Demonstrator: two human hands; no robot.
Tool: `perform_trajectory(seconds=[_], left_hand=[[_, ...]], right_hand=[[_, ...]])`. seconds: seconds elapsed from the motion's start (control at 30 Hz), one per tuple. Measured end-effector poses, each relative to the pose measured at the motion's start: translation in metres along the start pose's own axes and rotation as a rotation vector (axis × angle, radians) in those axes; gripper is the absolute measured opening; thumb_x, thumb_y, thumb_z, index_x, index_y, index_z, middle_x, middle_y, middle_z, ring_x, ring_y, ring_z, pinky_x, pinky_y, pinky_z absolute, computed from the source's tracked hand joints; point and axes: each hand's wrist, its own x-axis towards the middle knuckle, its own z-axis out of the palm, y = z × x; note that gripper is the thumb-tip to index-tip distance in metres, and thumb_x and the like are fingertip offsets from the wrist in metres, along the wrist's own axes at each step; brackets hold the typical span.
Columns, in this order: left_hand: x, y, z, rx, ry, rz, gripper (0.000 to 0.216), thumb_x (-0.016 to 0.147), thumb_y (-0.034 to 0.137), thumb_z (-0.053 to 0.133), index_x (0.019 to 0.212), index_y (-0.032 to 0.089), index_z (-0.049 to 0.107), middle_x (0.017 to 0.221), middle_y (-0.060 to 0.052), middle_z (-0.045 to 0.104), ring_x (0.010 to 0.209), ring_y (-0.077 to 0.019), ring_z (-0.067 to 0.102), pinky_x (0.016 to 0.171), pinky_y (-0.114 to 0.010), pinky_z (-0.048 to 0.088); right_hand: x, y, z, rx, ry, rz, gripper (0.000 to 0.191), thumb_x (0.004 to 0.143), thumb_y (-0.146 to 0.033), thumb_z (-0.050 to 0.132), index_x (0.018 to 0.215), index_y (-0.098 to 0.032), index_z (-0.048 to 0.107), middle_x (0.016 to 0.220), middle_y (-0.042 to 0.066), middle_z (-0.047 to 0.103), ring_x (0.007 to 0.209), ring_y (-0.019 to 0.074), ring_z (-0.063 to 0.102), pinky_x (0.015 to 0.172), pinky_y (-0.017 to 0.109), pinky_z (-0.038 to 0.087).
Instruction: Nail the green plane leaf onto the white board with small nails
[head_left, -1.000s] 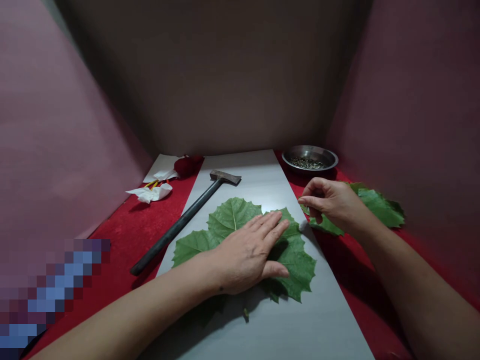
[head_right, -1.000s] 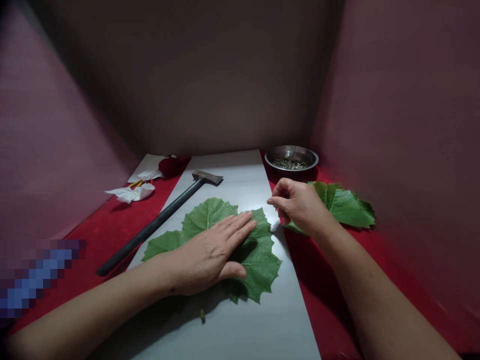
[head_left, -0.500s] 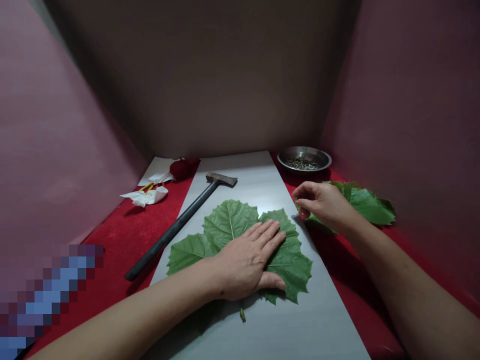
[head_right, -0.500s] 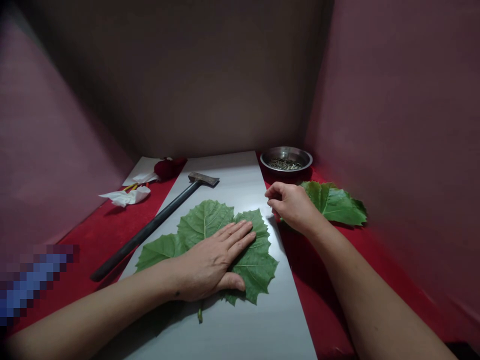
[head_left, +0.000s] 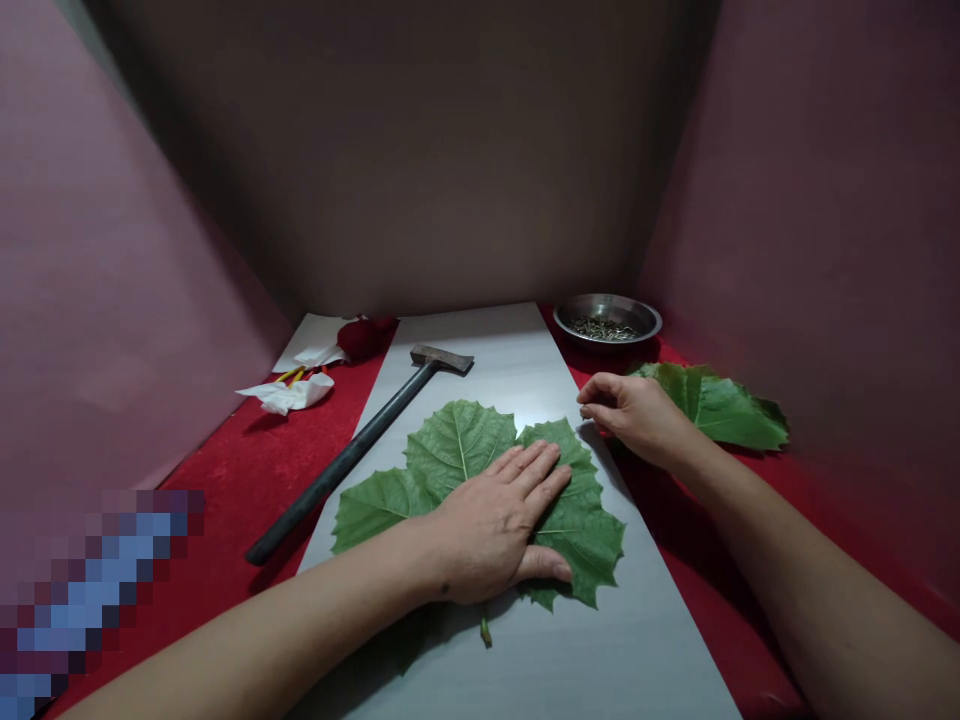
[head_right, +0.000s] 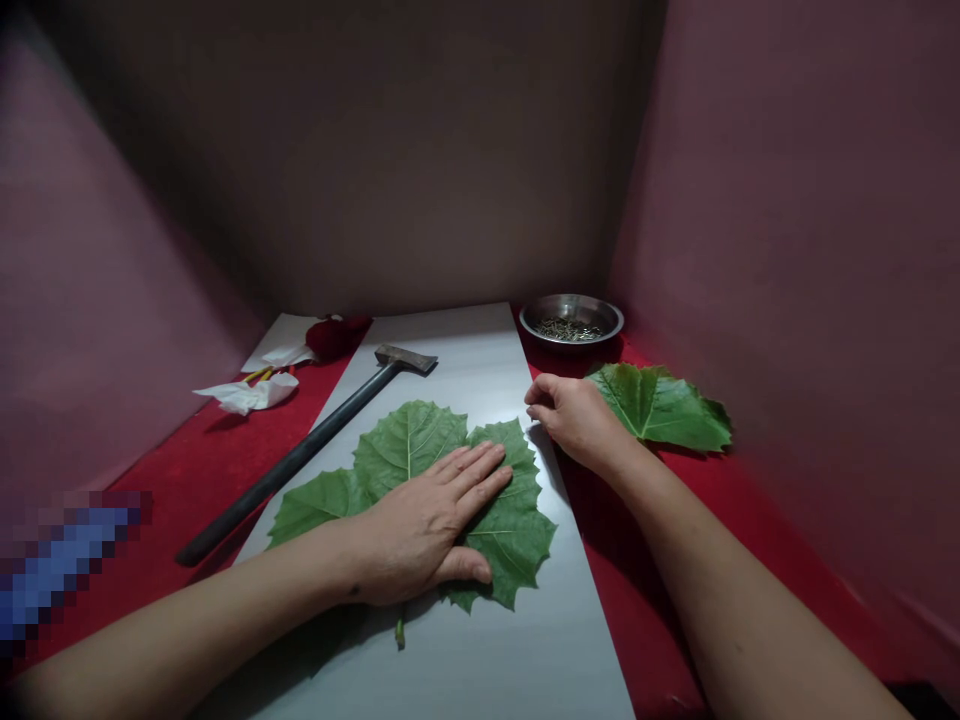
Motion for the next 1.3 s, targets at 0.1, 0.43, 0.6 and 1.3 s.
perform_trajectory(seconds=[0.1, 0.43, 0.6, 1.3], left_hand=[[0.0, 0.0, 0.0, 0.0, 0.0, 0.0, 0.085, 0.084, 0.069, 0.029, 0.145, 0.012, 0.018, 0.152, -0.012, 0.003, 0.139, -0.022, -0.003, 0.114, -0.037, 0.006], [0.0, -0.002, 0.003, 0.009, 0.021, 0.016, 0.083, 0.085, 0.068, 0.03, 0.145, 0.012, 0.017, 0.152, -0.013, 0.004, 0.14, -0.0233, -0.002, 0.113, -0.041, 0.009], [0.0, -0.001, 0.003, -0.002, 0.042, 0.026, 0.084, 0.085, 0.068, 0.031, 0.144, 0.009, 0.02, 0.151, -0.015, 0.007, 0.139, -0.0235, -0.002, 0.114, -0.04, 0.009], [-0.003, 0.008, 0.001, 0.161, 0.156, -0.031, 0.082, 0.08, 0.072, 0.035, 0.14, 0.016, 0.031, 0.143, -0.017, 0.033, 0.133, -0.0346, 0.024, 0.108, -0.048, 0.017]], right_hand=[[0.0, -0.002, 0.002, -0.01, 0.016, -0.008, 0.004, 0.073, -0.02, 0.056, 0.074, -0.019, 0.06, 0.065, 0.001, 0.063, 0.058, 0.0136, 0.057, 0.057, 0.025, 0.044], [-0.006, -0.013, 0.003, 0.253, -0.093, -0.066, 0.004, 0.079, -0.024, 0.051, 0.078, -0.02, 0.052, 0.066, 0.0, 0.062, 0.059, 0.0129, 0.057, 0.056, 0.025, 0.044], [-0.013, -0.028, 0.005, 0.417, -0.261, -0.103, 0.004, 0.083, -0.024, 0.048, 0.081, -0.02, 0.046, 0.068, 0.001, 0.063, 0.063, 0.0134, 0.059, 0.059, 0.025, 0.046], [-0.014, -0.027, 0.007, 0.138, -0.239, -0.13, 0.003, 0.082, -0.021, 0.047, 0.079, -0.022, 0.045, 0.064, -0.002, 0.06, 0.057, 0.0129, 0.054, 0.057, 0.025, 0.041]])
